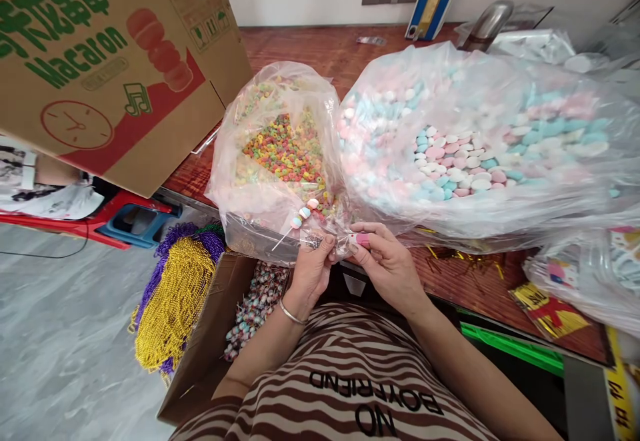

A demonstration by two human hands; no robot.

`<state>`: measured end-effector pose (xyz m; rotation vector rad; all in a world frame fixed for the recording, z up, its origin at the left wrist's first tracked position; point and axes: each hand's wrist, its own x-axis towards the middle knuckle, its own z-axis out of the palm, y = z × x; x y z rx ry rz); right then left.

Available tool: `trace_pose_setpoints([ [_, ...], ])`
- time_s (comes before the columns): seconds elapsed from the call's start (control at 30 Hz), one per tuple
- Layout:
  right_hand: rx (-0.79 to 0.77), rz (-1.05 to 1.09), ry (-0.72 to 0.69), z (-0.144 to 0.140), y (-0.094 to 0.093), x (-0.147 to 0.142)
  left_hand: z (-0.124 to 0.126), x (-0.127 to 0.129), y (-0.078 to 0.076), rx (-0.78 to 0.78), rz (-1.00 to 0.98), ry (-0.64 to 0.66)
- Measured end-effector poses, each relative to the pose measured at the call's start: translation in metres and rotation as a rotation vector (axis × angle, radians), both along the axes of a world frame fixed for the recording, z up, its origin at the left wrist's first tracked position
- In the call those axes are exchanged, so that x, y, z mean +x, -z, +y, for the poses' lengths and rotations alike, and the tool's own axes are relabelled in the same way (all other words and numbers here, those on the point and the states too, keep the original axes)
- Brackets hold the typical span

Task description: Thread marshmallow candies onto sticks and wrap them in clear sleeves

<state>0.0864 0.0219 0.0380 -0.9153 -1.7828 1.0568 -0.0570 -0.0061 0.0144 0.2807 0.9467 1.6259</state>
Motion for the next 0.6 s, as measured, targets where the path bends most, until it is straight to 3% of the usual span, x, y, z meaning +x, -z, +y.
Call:
trace_pose_setpoints([
  [0.23, 0.108, -0.092, 0.085, 0.000, -0.006, 0.002, -0.002, -0.005, 0.005, 0.048, 0.081, 0.170],
  [0.37, 0.107, -0.044, 0.043, -0.007, -0.013, -0.002, -0.002, -0.004, 0.017, -0.019, -0.109, 0.182],
  [0.5, 0.270, -0.057, 0.013, -0.014, -0.024, -0.006, 0.000, -0.004, 0.026, -0.072, -0.232, 0.184],
  [0.6, 0.354, -0.046, 0.002, -0.017, -0.031, -0.008, 0.002, -0.005, 0.023, -0.119, -0.256, 0.205],
])
